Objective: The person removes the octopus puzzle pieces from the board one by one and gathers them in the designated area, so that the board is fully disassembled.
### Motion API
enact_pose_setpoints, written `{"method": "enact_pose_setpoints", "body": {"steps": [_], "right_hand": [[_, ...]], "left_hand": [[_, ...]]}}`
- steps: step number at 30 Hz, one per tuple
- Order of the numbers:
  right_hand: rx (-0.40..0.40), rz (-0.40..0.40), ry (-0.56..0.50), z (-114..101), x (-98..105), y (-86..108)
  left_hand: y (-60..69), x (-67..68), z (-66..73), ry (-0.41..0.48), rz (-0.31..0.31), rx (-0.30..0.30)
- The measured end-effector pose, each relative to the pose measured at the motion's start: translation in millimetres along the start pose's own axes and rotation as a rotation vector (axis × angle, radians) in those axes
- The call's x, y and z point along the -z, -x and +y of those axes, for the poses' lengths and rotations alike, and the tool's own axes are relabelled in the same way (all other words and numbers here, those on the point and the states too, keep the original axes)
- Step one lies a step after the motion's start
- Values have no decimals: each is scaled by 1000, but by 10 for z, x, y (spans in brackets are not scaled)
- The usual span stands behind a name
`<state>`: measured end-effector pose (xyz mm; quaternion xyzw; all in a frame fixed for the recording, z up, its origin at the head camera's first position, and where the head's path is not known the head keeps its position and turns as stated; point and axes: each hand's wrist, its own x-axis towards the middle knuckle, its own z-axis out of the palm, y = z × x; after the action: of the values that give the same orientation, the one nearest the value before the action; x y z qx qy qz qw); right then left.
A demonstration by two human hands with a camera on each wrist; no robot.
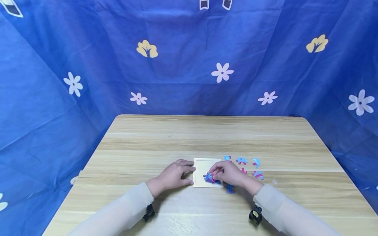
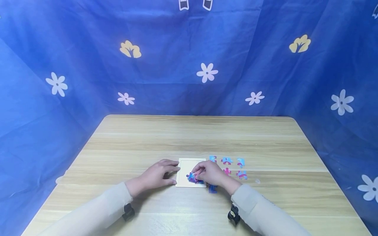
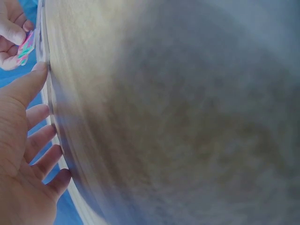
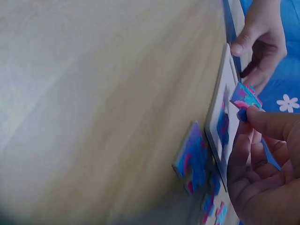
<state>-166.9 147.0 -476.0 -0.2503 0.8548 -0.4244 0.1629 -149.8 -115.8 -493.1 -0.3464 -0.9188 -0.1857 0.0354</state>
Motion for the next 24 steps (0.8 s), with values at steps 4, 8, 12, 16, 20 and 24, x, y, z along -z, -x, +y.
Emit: {"method": "enact_pose_setpoints", "body": {"steps": [4, 8, 12, 16, 20, 24], "right_hand": [[-3, -1, -22, 17, 96, 21], [-6, 1, -33, 48, 184, 53], [-4, 7, -39, 91, 255, 90], [-5, 4, -49, 143, 310, 126], [-14, 4, -36, 176, 362, 167], [-33, -7, -40, 194, 415, 222]], "left_hand": [[2, -2, -9, -2, -6, 8], [4, 2, -13, 2, -10, 13], [3, 7, -12, 3, -7, 6], [3, 12, -11, 0, -5, 2], [4, 13, -13, -3, -3, 2], [5, 14, -13, 0, -2, 0]]}}
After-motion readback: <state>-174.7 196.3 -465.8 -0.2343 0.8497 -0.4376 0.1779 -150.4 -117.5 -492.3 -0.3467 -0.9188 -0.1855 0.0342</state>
